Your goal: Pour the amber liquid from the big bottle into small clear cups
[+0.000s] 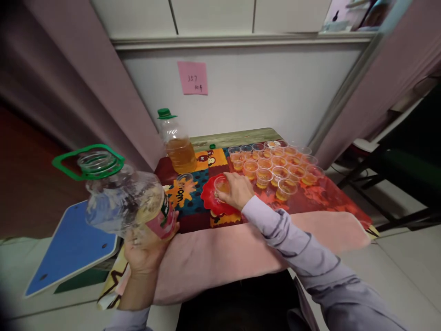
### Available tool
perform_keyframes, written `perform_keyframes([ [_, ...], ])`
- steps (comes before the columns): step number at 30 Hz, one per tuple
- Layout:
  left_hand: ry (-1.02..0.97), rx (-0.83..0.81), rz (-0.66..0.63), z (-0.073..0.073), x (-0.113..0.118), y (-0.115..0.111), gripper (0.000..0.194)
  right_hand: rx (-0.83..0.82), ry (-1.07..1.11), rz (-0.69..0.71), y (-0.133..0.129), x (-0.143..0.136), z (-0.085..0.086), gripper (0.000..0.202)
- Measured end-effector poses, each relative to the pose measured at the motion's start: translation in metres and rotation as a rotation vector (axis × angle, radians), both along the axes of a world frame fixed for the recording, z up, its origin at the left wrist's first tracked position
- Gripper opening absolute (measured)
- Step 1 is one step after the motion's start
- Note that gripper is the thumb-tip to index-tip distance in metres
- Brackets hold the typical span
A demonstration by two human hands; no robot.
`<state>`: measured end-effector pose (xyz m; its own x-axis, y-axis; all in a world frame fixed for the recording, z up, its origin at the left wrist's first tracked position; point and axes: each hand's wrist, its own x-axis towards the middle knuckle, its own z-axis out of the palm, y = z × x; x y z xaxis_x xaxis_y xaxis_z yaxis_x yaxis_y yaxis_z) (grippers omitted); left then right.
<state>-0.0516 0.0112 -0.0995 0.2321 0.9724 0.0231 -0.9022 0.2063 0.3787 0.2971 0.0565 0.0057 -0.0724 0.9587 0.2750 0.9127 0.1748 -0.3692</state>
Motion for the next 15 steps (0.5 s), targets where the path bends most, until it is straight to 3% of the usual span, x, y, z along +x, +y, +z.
perform_keyframes([
  [3, 0.085, -0.061, 0.079, 0.013, 0.006, -0.004, 0.083, 0.103, 0.066, 0.045, -0.016, 0.036, 0.007, 0.063],
  [6, 0.247, -0.193, 0.165, 0.028, 0.014, -0.007, 0.078, 0.155, 0.008, 0.021, -0.033, 0.075, 0.003, 0.055],
  [10, 0.329, -0.227, 0.231, 0.041, 0.024, -0.01, 0.081, 0.205, -0.16, -0.098, -0.049, 0.113, -0.019, 0.053],
  [15, 0.386, -0.29, 0.268, 0.054, 0.031, -0.012, 0.076, 0.171, -0.281, -0.22, -0.052, 0.133, -0.044, 0.063],
])
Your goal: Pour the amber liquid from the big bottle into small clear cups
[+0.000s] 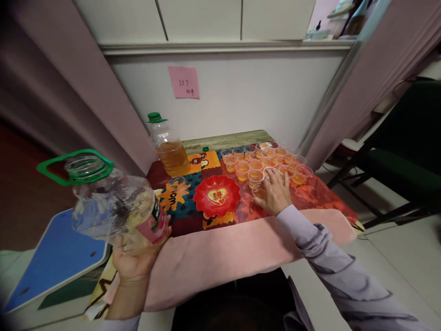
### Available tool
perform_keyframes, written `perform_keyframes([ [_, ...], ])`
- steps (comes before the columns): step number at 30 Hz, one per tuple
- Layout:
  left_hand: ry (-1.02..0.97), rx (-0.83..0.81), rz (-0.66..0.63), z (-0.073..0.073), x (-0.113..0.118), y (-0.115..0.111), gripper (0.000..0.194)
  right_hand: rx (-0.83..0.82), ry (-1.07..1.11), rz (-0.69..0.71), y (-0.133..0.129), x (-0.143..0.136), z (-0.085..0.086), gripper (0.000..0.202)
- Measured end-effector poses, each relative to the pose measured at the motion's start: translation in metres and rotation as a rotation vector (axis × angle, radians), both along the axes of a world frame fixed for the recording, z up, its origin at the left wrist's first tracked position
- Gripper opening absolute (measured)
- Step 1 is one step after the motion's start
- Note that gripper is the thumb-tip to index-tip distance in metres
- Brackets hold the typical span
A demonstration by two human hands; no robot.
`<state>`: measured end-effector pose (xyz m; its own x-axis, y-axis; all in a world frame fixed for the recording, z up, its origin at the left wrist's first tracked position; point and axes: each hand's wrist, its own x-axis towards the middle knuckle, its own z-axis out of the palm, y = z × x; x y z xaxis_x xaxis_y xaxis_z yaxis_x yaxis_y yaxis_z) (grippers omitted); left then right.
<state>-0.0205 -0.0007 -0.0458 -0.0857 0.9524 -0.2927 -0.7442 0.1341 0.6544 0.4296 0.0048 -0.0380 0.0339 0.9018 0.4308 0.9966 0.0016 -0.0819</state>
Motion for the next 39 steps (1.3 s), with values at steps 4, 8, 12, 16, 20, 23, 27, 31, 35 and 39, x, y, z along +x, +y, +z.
perform_keyframes([
  [4, 0.024, -0.015, 0.009, 0.004, 0.002, -0.001, 0.074, -0.052, -0.011, -0.061, 0.005, 0.002, -0.008, 0.066],
  [8, -0.01, -0.011, 0.015, 0.0, -0.002, -0.001, 0.077, -0.018, -0.007, -0.07, 0.002, 0.002, -0.005, 0.075],
  [12, -0.104, 0.04, -0.033, -0.016, -0.01, 0.002, 0.081, 0.126, 0.071, 0.043, -0.006, -0.016, 0.024, 0.075],
  [16, -0.239, 0.164, -0.086, -0.041, -0.021, 0.004, 0.085, 0.125, 0.305, 0.314, 0.006, -0.076, 0.054, 0.05],
  [20, -0.35, 0.239, -0.151, -0.058, -0.028, 0.006, 0.083, -0.051, 0.452, 0.453, 0.049, -0.156, 0.05, 0.042],
  [23, -0.362, 0.248, -0.179, -0.062, -0.03, 0.008, 0.083, -0.198, 0.518, 0.391, 0.093, -0.207, 0.039, 0.072],
  [27, -0.352, 0.252, -0.17, -0.061, -0.03, 0.009, 0.079, -0.406, 0.594, 0.26, 0.135, -0.254, 0.033, 0.101],
  [31, -0.299, 0.227, -0.169, -0.054, -0.029, 0.007, 0.075, -0.466, 0.637, 0.225, 0.148, -0.278, 0.033, 0.078],
  [35, -0.222, 0.175, -0.127, -0.042, -0.027, 0.007, 0.074, -0.428, 0.703, 0.23, 0.137, -0.265, 0.037, 0.067],
  [39, -0.187, 0.103, -0.121, -0.035, -0.024, 0.006, 0.072, -0.156, 0.797, 0.29, 0.089, -0.215, 0.032, 0.081],
])
